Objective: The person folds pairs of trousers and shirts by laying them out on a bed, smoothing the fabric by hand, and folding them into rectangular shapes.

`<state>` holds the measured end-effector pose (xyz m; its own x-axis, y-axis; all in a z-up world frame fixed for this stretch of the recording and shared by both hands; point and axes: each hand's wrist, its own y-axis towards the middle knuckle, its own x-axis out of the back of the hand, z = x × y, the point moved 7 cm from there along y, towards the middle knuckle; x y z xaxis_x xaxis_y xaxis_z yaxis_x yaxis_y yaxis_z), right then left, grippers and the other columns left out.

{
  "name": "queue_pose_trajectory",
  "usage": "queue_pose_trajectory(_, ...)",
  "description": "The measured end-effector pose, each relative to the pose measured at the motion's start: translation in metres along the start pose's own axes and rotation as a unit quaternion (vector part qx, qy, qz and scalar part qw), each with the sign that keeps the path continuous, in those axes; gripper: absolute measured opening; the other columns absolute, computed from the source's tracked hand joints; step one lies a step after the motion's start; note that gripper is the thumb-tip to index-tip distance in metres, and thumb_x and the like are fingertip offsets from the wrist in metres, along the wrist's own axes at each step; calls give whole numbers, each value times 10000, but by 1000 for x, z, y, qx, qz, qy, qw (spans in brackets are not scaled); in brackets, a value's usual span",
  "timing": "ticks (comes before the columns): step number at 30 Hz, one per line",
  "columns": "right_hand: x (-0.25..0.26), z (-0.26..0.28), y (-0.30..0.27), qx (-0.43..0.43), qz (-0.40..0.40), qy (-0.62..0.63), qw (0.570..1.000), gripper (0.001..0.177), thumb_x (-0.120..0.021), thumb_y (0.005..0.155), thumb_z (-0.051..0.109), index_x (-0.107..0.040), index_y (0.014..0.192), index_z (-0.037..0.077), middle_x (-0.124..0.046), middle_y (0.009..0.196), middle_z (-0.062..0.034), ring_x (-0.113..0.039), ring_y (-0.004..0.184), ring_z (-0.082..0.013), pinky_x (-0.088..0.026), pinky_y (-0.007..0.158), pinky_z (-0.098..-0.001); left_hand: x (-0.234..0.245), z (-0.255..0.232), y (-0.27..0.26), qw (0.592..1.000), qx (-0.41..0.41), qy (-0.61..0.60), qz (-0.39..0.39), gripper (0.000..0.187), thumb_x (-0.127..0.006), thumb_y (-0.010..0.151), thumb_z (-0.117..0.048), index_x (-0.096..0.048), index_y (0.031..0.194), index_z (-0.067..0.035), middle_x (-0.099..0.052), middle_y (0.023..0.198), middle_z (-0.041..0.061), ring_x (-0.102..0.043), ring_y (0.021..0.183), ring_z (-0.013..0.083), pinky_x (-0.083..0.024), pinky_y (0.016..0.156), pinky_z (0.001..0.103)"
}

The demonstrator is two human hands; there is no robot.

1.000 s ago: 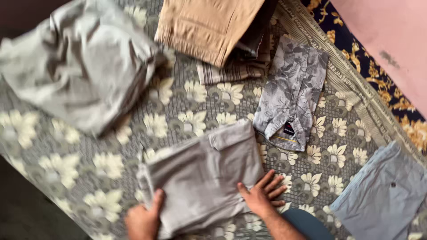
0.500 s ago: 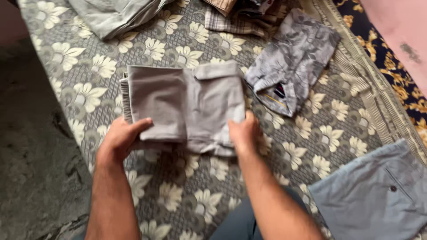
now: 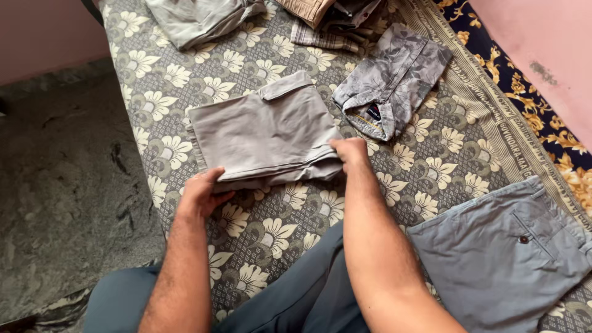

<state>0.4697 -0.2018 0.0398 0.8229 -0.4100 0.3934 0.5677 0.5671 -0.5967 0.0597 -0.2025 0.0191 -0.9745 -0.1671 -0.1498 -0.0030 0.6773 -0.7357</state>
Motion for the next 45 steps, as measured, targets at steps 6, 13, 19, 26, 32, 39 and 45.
queue_pose_trajectory(6,27,34,-38,39,-97,120,987,359,-767,864,118,-675,1196,19,-635,1356,-205,-631,1246,-302,-522,1070,-465,-22,35,-38,999,41,-7,12,381,-664,945,-237,-604,1202,38,-688,1103,224,-725,867,291,-669,764,421)
queue_pose_trajectory(13,13,-21,20,-30,-132,198,971,677,-857,789,16,-463,1332,-82,-596,1353,-274,-638,1231,-341,-529,1081,-403,-29,65,-36,999,36,29,6,487,-752,883,-315,-631,1166,63,-726,974,146,-663,749,232,-596,719,439)
queue_pose_trajectory(19,-20,-41,31,-100,-14,307,946,487,-761,792,21,-614,1246,-73,-714,1252,-235,-744,1069,-354,-622,899,-482,-34,49,-30,997,-26,70,-4,537,-823,869,-192,-550,1209,122,-702,943,178,-681,698,227,-595,585,397)
queue_pose_trajectory(26,-16,-35,23,-60,-37,364,929,513,-730,790,1,-607,1271,-124,-689,1262,-251,-733,1073,-361,-622,905,-484,-38,48,-47,1000,-2,-21,-5,672,-788,857,-109,-391,1374,55,-707,966,198,-685,630,214,-609,503,374)
queue_pose_trajectory(32,-10,-21,-22,-103,-64,266,956,703,-719,886,55,-356,1473,-79,-470,1488,-292,-565,1329,-392,-458,1124,-555,-36,53,-51,997,37,-44,-42,927,-785,840,-120,-172,1533,-54,-717,1025,209,-667,643,217,-594,512,376)
queue_pose_trajectory(39,-12,-13,-28,-82,-75,266,958,735,-723,867,30,-328,1477,-84,-446,1530,-287,-528,1379,-384,-442,1160,-528,-27,60,-24,995,20,54,-79,794,-835,858,-276,-429,1458,47,-678,1071,158,-617,723,139,-503,513,279)
queue_pose_trajectory(45,-16,-7,-24,-54,-71,284,955,719,-738,827,-23,-352,1427,-114,-513,1447,-298,-597,1304,-364,-521,1096,-461,-37,53,-17,996,-26,69,-47,549,-779,912,-172,-552,1317,122,-698,1153,270,-605,860,288,-539,689,467)
